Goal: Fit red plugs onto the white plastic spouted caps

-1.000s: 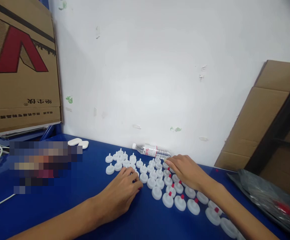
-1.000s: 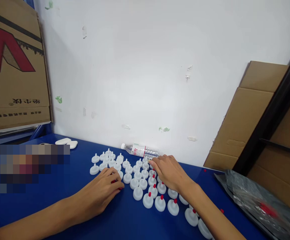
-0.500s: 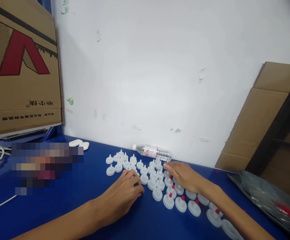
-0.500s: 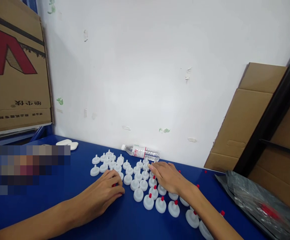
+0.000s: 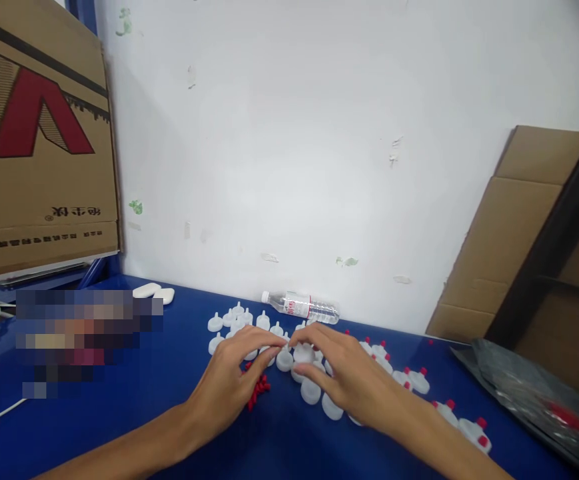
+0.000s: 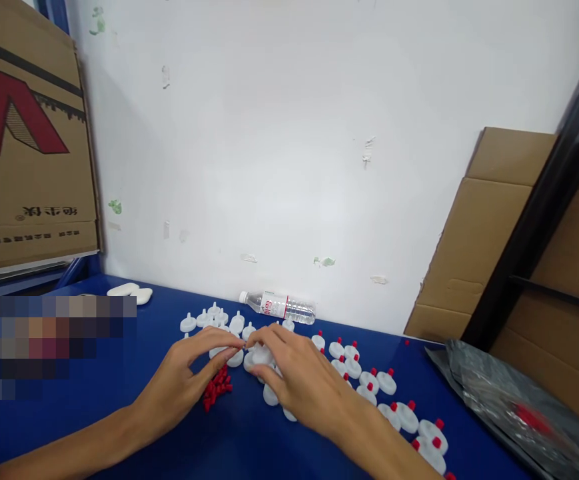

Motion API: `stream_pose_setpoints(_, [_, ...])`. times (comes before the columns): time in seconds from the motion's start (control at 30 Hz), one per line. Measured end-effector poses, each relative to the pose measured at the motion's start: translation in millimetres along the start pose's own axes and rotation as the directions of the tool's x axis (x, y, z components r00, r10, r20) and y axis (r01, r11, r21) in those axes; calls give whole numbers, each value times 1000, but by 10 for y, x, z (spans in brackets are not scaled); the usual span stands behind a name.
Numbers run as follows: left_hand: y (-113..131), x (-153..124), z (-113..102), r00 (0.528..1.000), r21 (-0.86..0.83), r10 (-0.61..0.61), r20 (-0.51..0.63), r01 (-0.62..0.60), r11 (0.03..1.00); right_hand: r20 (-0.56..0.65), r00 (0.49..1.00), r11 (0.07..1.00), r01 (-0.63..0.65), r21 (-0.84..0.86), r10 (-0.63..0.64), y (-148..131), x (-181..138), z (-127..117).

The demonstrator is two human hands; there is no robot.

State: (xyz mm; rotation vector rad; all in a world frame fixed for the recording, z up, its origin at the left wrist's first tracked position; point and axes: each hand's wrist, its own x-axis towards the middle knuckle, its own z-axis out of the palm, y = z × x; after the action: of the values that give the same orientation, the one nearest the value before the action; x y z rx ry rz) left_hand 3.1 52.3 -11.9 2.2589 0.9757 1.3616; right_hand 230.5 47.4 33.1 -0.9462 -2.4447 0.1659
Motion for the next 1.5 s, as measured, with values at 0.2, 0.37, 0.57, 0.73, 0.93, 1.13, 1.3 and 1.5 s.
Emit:
stream_pose_setpoints(0.2, [23,7,24,994,-112,-111,-23,108,988,86,996,994,5,-110,4,-80,-59,46])
stream_pose_setpoints(0.37, [60,-11,59,992,-107,-114,55,119,987,107,994,987,40,-153,-24,-133,-36,43])
stream_pose_setpoints(0.57, [59,-9,34,999,-31,-21,44,22,999,67,994,986,95,-138,-86,-112,-59,58])
stream_pose_setpoints(0.73, [18,14,-13,988,39,145,-46,-143,989,-86,979,978,173,-114,-183,-86,-53,102])
stream_pose_setpoints(0.93, [-25,-21,15,999,109,20,40,-25,994,-82,974,972,201,-121,-212,-81,-57,140])
stream_pose_setpoints(1.13, [51,-78,-20,988,88,11,155,-25,996,-121,956,950,239,-202,-266,-129,-110,185])
stream_pose_setpoints(1.3, [121,-94,-75,980,20,16,200,-21,1000,-116,950,932,255,-258,-291,-227,-132,182])
stream_pose_setpoints(1.5, [139,-80,-76,975,7,63,214,-66,998,-90,948,916,268,-298,-306,-242,-126,160])
